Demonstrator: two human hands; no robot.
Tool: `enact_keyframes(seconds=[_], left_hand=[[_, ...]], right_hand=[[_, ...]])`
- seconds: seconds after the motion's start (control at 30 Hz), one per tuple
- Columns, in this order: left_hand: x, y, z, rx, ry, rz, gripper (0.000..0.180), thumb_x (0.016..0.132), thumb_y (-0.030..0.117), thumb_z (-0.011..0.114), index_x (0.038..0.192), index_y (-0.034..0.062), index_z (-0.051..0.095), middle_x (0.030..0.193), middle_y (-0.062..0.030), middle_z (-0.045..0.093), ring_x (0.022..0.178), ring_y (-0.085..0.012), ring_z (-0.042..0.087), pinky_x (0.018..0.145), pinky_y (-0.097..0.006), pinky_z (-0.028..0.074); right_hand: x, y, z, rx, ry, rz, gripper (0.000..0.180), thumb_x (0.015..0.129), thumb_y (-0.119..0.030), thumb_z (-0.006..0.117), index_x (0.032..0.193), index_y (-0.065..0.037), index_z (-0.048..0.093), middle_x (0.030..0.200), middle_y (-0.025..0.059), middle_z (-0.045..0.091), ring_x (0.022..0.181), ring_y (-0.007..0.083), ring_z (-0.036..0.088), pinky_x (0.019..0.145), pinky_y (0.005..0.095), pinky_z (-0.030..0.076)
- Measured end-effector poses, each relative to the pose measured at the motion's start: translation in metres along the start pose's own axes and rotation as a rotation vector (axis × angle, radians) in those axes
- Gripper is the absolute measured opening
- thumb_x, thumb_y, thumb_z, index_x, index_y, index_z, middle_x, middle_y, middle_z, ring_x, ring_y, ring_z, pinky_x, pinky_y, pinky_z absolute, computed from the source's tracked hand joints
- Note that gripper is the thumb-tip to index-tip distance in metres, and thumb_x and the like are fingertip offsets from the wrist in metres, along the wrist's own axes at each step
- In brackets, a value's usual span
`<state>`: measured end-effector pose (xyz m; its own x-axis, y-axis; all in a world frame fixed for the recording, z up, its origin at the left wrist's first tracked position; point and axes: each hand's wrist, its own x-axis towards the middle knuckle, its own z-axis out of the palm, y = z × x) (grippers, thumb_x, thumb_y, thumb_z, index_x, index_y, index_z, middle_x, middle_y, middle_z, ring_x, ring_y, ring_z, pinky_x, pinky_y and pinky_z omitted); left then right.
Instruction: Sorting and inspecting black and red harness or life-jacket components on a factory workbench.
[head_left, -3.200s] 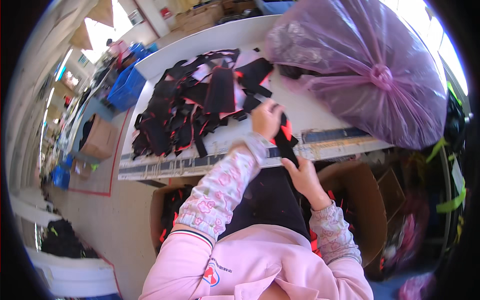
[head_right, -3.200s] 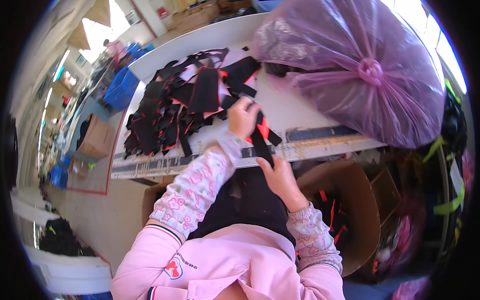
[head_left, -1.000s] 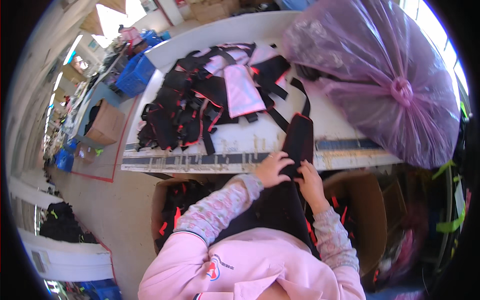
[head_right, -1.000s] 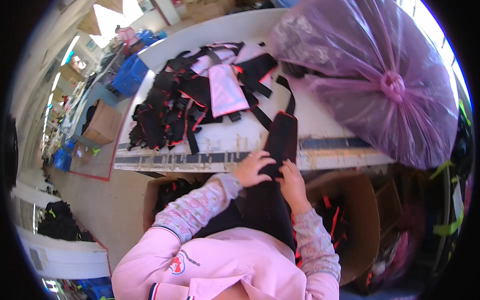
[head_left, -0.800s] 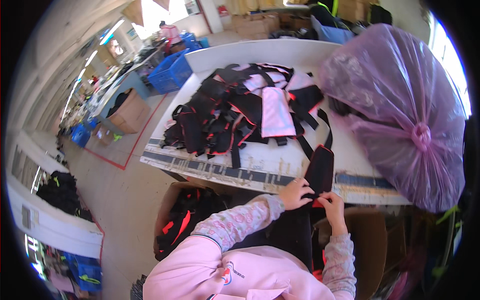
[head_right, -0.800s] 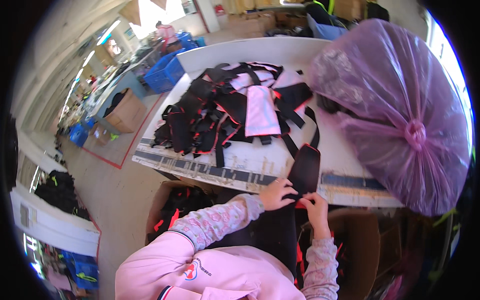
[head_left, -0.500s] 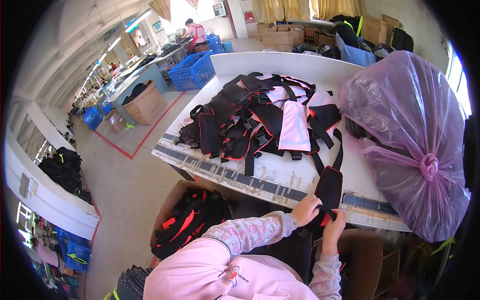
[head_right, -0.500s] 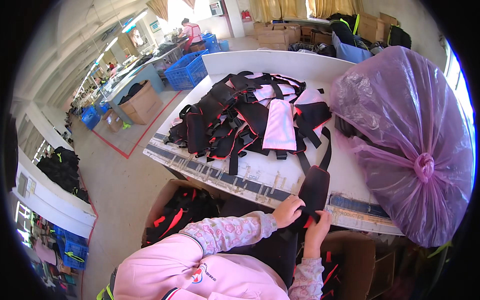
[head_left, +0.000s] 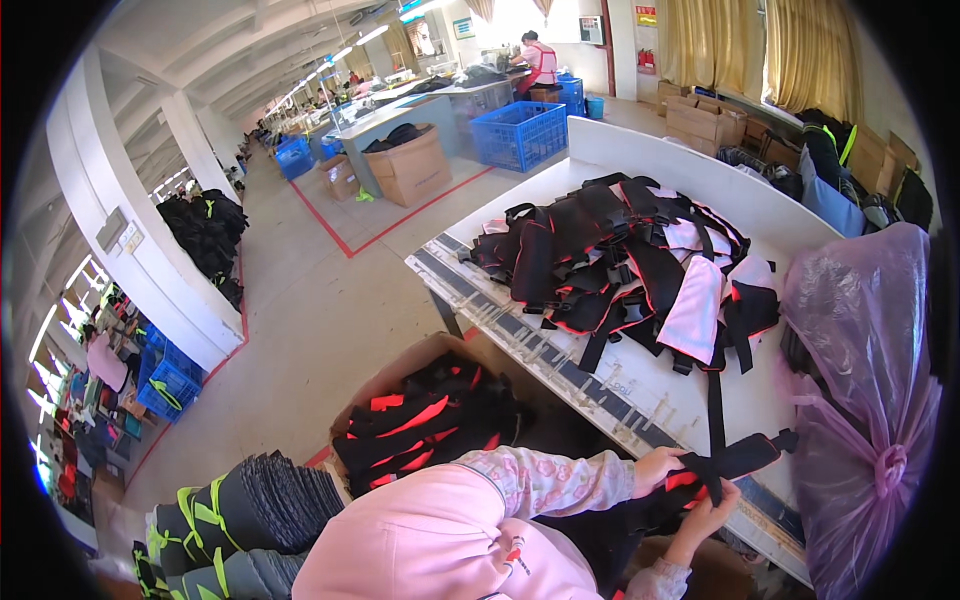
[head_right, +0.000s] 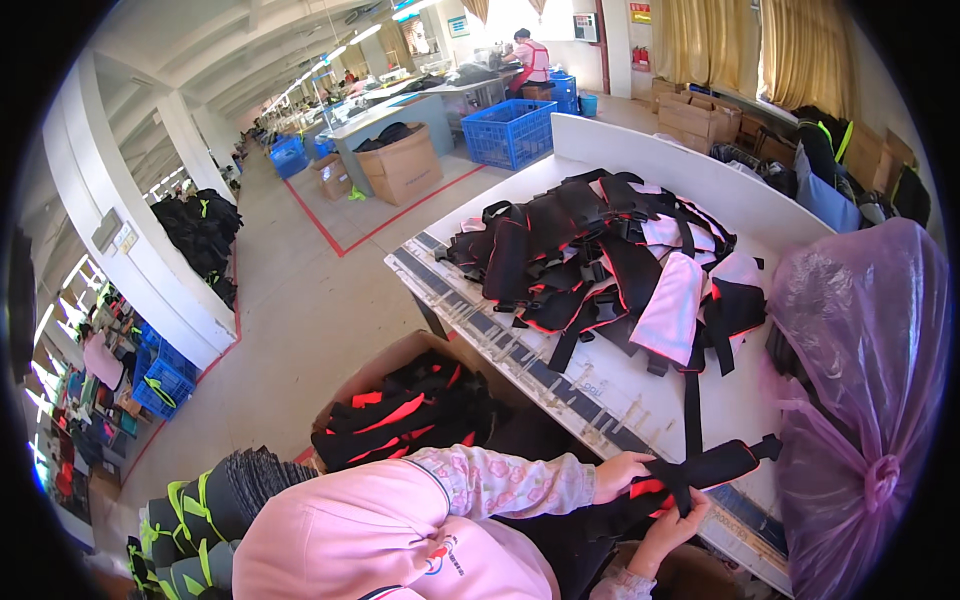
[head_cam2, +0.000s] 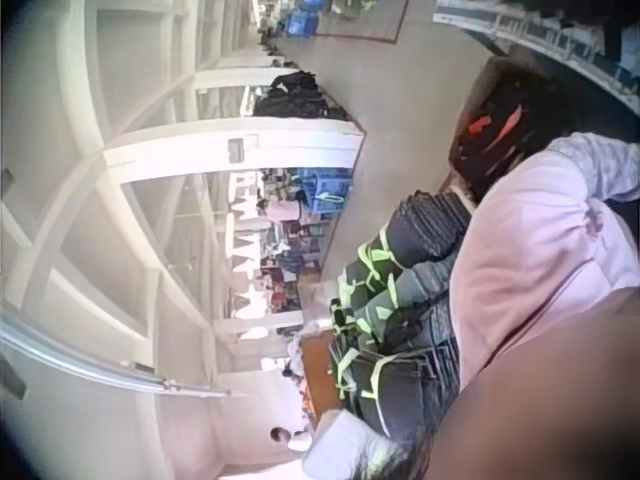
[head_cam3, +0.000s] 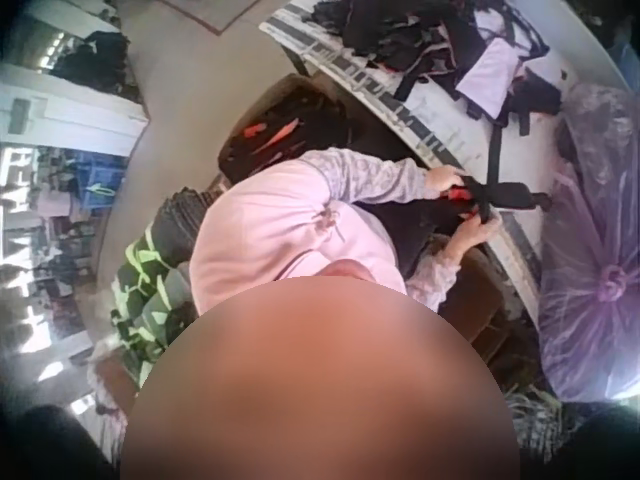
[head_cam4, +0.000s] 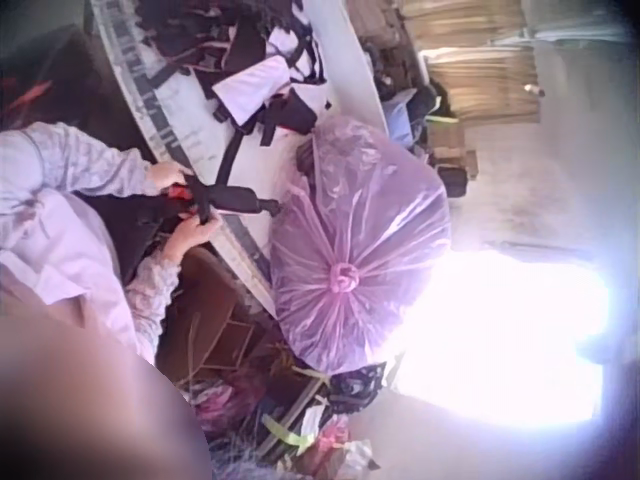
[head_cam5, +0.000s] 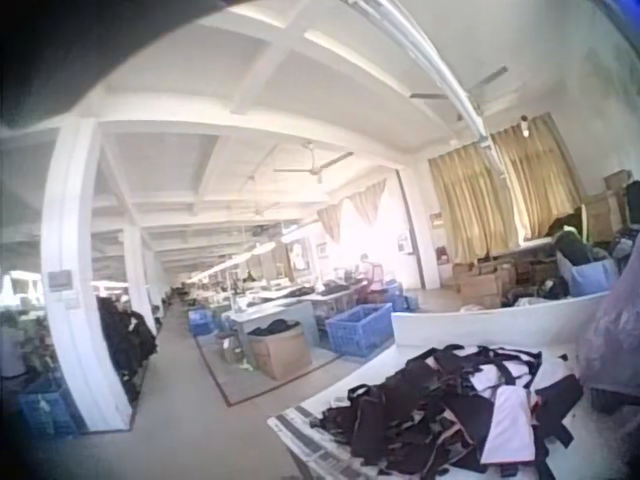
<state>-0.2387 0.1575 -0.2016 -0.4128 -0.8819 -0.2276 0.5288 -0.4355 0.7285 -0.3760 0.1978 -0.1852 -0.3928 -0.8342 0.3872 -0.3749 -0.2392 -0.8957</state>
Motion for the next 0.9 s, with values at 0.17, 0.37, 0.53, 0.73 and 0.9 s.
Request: enact_keyframes(seconds=[0.17,0.37,0.53,0.73,0.9], left_hand=[[-0.006,0.010,0.009,-0.331,-0.219,-0.185,0.033,0.086,0.005,0.045,0.118,-0.0009,0.053,0.111,-0.0102,0.061,0.100,-0.0210,0.060,0.086,-0.030,0.048],[-0.021,0.037,0.032,-0.130,-0.362,-0.039,0.023,0.082,0.011,0.051,0.096,-0.0045,0.061,0.095,-0.0112,0.066,0.090,-0.0183,0.062,0.086,-0.032,0.047],[-0.007,0.046,0.030,-0.284,-0.165,-0.103,0.015,0.077,0.011,0.053,0.081,0.0000,0.062,0.078,-0.0065,0.063,0.074,-0.0143,0.060,0.074,-0.028,0.048],[-0.012,0.057,0.057,-0.024,-0.096,0.010,0.019,0.080,0.020,0.057,0.084,0.0015,0.061,0.075,-0.0036,0.060,0.069,-0.0128,0.059,0.064,-0.025,0.047],[-0.014,0.040,0.059,0.112,-0.019,-0.073,0.019,0.084,0.024,0.059,0.090,0.0062,0.059,0.078,-0.0017,0.056,0.073,-0.0118,0.059,0.063,-0.029,0.048]], right_hand=[[0.008,0.001,-0.012,-0.038,0.032,-0.030,0.010,0.084,0.001,0.050,0.093,-0.001,0.053,0.086,0.0058,0.054,0.081,0.0138,0.050,0.076,0.0263,0.043],[0.014,0.013,-0.021,0.453,-0.086,0.109,0.014,0.083,0.003,0.046,0.094,-0.004,0.050,0.090,0.0036,0.053,0.083,0.0105,0.051,0.079,0.0245,0.043],[0.005,-0.023,-0.011,0.909,-0.124,0.374,0.013,0.086,0.001,0.049,0.098,-0.005,0.049,0.094,0.0036,0.054,0.084,0.0122,0.052,0.081,0.0261,0.044],[0.010,-0.030,-0.017,1.179,-0.242,0.344,0.045,0.093,-0.025,0.050,0.130,-0.002,0.040,0.124,0.0117,0.050,0.111,0.0244,0.053,0.096,0.0374,0.042],[0.016,-0.043,-0.036,0.977,-0.102,0.254,0.031,0.093,-0.022,0.048,0.118,-0.003,0.047,0.115,0.0100,0.053,0.106,0.0215,0.054,0.093,0.0351,0.043]])
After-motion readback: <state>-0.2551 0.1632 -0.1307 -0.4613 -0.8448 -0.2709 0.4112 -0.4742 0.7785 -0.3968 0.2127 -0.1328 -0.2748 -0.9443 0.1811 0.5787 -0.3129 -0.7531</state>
